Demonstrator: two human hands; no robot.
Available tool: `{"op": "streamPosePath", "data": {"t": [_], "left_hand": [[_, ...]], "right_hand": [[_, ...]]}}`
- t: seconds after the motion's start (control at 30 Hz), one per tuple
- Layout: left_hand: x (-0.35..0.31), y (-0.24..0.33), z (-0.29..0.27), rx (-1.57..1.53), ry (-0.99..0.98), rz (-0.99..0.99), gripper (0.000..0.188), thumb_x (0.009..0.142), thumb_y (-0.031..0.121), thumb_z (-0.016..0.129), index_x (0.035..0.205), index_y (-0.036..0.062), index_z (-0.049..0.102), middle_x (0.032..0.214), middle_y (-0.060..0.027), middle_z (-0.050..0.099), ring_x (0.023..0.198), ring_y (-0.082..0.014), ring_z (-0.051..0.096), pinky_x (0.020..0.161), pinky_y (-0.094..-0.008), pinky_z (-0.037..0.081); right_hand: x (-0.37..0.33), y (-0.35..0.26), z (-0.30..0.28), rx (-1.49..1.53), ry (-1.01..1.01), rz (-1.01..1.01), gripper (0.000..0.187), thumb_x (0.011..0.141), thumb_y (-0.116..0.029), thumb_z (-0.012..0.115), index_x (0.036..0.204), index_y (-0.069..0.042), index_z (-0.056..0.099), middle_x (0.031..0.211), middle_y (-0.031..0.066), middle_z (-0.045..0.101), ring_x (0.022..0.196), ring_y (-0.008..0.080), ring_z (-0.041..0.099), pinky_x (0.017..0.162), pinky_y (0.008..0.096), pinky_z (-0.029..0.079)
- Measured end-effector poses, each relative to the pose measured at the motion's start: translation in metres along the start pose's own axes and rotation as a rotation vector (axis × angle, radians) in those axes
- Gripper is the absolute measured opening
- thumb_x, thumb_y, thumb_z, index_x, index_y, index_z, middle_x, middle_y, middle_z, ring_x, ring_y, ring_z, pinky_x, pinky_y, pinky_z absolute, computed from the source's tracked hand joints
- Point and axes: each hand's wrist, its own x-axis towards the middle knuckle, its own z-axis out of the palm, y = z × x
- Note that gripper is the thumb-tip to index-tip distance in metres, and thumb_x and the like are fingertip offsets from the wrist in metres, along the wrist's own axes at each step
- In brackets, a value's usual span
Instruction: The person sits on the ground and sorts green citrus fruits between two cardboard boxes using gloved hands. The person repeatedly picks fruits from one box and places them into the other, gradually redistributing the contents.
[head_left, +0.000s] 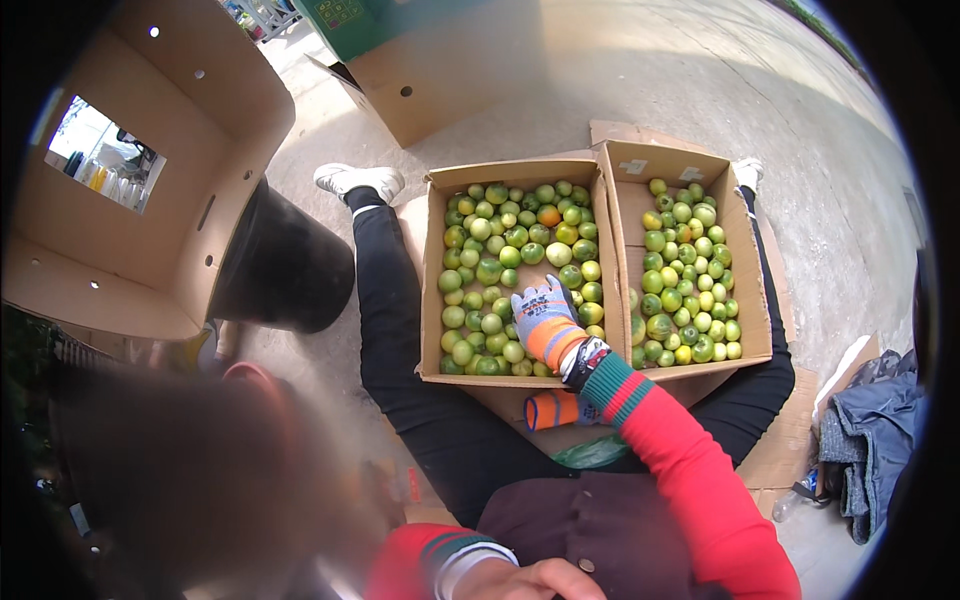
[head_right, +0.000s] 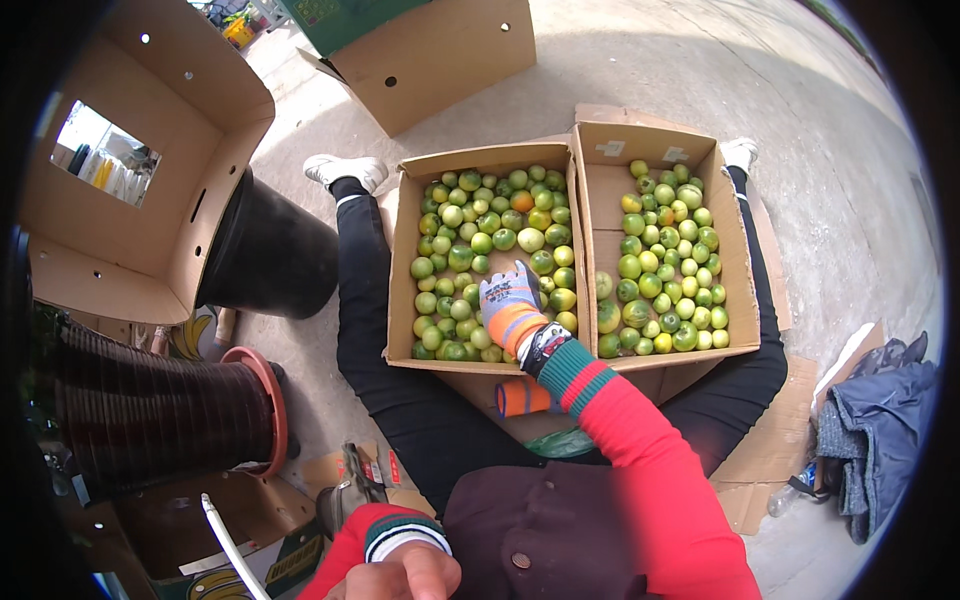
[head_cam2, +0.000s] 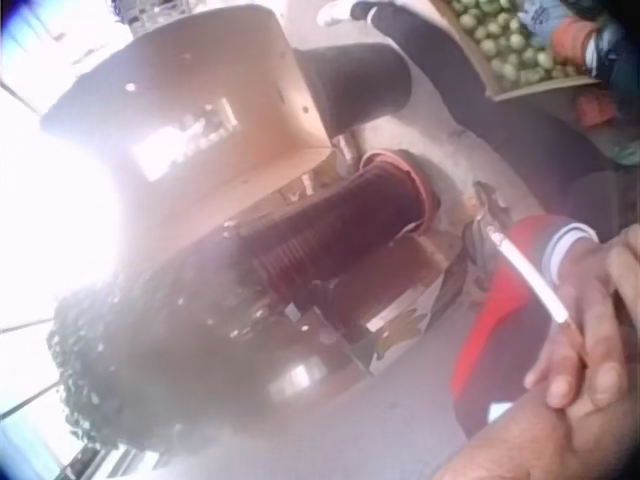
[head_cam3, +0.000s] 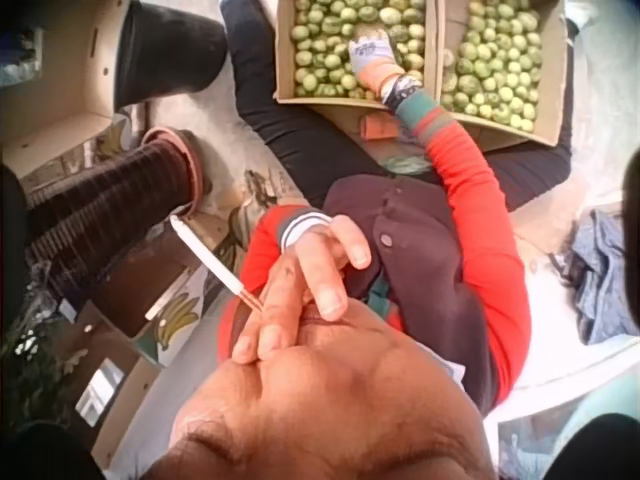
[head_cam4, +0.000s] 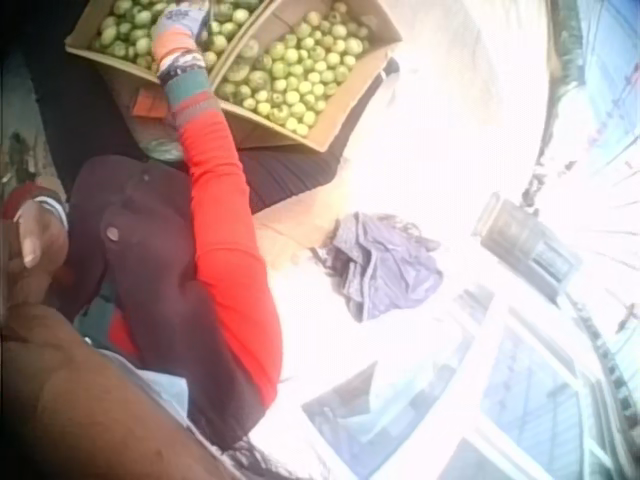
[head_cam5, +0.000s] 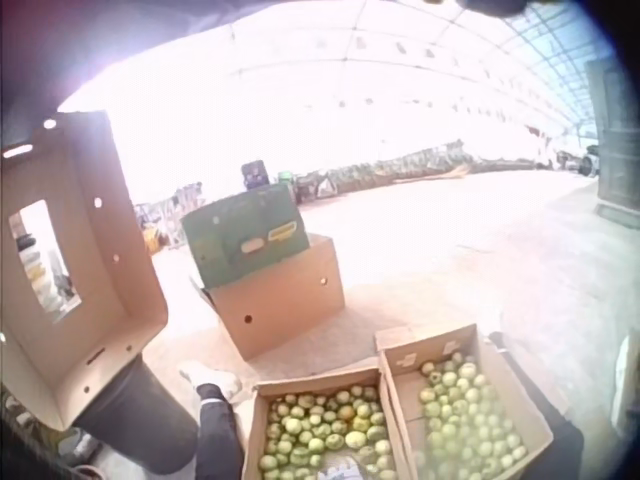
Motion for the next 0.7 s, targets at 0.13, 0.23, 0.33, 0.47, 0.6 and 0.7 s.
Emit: {"op": "streamPosePath", "data": {"t": [0.13,0.23,0.33,0.47,0.6,0.7], "left_hand": [[-0.001,-0.002,-0.01,0.002,0.024,-0.038,0.043,0.096,0.044,0.043,0.139,0.0395,0.04,0.141,0.0172,0.042,0.12,-0.0205,0.046,0.098,-0.046,0.031],[-0.003,-0.005,-0.014,-0.009,0.033,-0.071,0.043,0.096,0.044,0.043,0.139,0.0395,0.04,0.141,0.0174,0.042,0.12,-0.0204,0.046,0.098,-0.0461,0.031],[-0.006,-0.011,-0.012,0.004,0.037,-0.1,0.043,0.096,0.045,0.043,0.139,0.0395,0.04,0.141,0.0177,0.042,0.12,-0.0203,0.045,0.098,-0.0462,0.03],[-0.009,-0.018,-0.008,0.007,0.043,-0.162,0.044,0.096,0.045,0.043,0.139,0.0395,0.039,0.141,0.018,0.042,0.12,-0.0202,0.045,0.098,-0.0464,0.03],[-0.009,-0.023,0.003,0.002,0.04,-0.205,0.044,0.095,0.046,0.043,0.139,0.0396,0.039,0.141,0.0184,0.041,0.121,-0.02,0.045,0.098,-0.0466,0.03],[-0.007,-0.019,0.011,0.025,0.048,-0.229,0.044,0.095,0.046,0.043,0.139,0.0396,0.039,0.141,0.0186,0.041,0.121,-0.0199,0.045,0.098,-0.0467,0.03]], "right_hand": [[-0.004,-0.003,-0.009,0.009,0.034,-0.029,0.04,0.084,-0.035,0.058,0.115,-0.011,0.057,0.107,0.0118,0.059,0.107,0.0256,0.054,0.105,0.0459,0.027],[-0.02,0.006,-0.043,0.152,0.121,0.023,0.042,0.083,-0.034,0.06,0.119,-0.012,0.055,0.112,0.0102,0.057,0.112,0.0265,0.05,0.105,0.0447,0.026],[-0.044,0.034,-0.077,0.48,0.755,-0.001,0.045,0.08,-0.027,0.064,0.121,-0.011,0.054,0.114,0.0108,0.056,0.109,0.0283,0.051,0.106,0.0461,0.027],[-0.064,0.104,-0.072,0.516,1.033,0.36,0.039,0.082,-0.023,0.064,0.118,-0.012,0.056,0.112,0.007,0.059,0.108,0.0279,0.052,0.106,0.0449,0.028],[-0.064,0.151,-0.011,0.168,0.608,0.429,0.039,0.08,-0.03,0.065,0.116,-0.019,0.059,0.111,0.0031,0.06,0.109,0.025,0.052,0.11,0.0463,0.02],[-0.059,0.144,-0.011,0.086,0.259,0.395,0.032,0.081,-0.031,0.062,0.111,-0.021,0.062,0.113,0.0034,0.06,0.114,0.0223,0.05,0.111,0.0499,0.015]]}}
